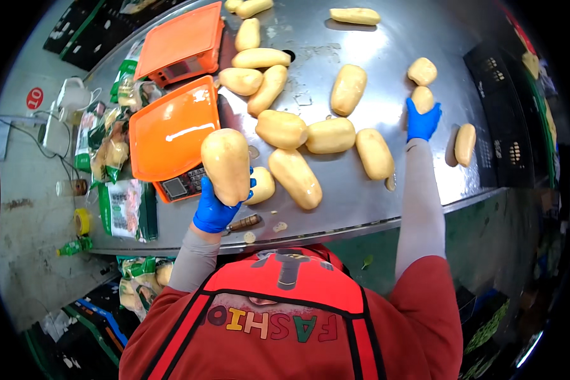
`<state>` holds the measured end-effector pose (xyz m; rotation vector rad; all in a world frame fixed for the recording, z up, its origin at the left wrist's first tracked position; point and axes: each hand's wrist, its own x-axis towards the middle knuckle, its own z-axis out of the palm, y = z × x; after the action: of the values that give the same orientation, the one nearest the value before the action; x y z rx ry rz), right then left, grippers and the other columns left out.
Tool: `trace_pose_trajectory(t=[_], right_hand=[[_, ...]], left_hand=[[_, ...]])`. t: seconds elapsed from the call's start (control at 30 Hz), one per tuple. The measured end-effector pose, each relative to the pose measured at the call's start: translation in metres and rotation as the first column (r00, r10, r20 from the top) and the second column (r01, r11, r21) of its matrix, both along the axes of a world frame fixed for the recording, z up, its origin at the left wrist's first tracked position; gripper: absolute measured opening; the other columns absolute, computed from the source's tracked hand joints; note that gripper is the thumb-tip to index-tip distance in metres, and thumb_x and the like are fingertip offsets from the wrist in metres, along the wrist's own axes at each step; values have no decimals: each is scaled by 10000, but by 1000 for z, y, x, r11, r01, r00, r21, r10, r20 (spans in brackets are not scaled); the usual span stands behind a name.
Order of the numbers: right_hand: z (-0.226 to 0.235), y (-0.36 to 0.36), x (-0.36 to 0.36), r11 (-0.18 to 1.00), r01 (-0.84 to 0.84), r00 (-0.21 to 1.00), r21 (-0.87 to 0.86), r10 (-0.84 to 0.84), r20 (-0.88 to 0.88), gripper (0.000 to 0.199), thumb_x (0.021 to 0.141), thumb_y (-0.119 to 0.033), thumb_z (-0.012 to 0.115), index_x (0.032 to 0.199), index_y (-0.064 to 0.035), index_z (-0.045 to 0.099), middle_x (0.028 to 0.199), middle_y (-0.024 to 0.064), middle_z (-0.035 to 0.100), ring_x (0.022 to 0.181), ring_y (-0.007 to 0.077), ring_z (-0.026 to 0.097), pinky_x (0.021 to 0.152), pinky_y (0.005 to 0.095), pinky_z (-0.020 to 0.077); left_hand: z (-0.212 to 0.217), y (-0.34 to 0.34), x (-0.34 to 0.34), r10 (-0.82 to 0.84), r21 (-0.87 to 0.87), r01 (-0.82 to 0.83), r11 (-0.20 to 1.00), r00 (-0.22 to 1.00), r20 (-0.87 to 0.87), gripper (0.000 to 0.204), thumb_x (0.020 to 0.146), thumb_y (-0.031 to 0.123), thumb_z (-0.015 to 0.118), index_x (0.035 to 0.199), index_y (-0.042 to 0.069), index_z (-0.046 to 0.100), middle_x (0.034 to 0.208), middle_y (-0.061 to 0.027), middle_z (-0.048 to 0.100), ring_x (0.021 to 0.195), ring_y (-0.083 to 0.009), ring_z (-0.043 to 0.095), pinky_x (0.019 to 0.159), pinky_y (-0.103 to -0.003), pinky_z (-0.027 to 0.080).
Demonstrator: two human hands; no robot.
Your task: The person weighs potatoes on a digital scale, places them into plastic bags, and then seals the bags.
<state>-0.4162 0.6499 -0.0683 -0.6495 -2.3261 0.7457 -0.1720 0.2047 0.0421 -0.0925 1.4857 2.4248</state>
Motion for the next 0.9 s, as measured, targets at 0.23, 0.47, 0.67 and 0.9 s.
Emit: trace_pose_trajectory(t=[0.23, 0.47, 0.67, 0.9], right_hand=[[-45, 34, -34, 985, 144, 911, -99, -93, 401, 940, 515, -471, 756, 1252, -46, 354, 1145, 226, 522, 1043, 378, 514, 878, 441, 428], [1, -2, 12, 663, -394, 917, -637, 232, -325, 612, 729, -142, 681, 1240, 13, 382, 1134, 125, 491, 1015, 239, 498, 875, 340, 401], [128, -135, 134, 687, -585, 724, -431, 204, -658, 697, 758, -121, 653, 1321, -27, 253, 1275, 106, 381, 1172, 239, 391, 994, 365, 312], [108, -168, 168, 397, -623, 773, -675, 448, -450, 701, 754, -98, 635, 1334, -9, 251, 1270, 119, 395, 1161, 242, 406, 980, 350, 328]], left_hand=[[1, -20, 15, 147, -57, -147, 988, 989, 12, 568, 857, 334, 509, 1299, 30, 323, 1273, -103, 407, 1145, -230, 419, 965, -364, 348], [-7, -42, 34, 177, -38, -174, 984, 982, 66, 526, 901, 309, 440, 1313, 13, 302, 1309, -137, 386, 1187, -271, 401, 1024, -383, 299], [2, -37, 21, 164, 86, -167, 982, 986, 38, 560, 901, 352, 427, 1327, 17, 283, 1315, -146, 376, 1199, -276, 384, 1041, -388, 269], [2, -58, 34, 211, 100, -219, 971, 974, 86, 578, 900, 392, 423, 1342, 50, 277, 1353, -102, 347, 1214, -241, 375, 1040, -383, 265]])
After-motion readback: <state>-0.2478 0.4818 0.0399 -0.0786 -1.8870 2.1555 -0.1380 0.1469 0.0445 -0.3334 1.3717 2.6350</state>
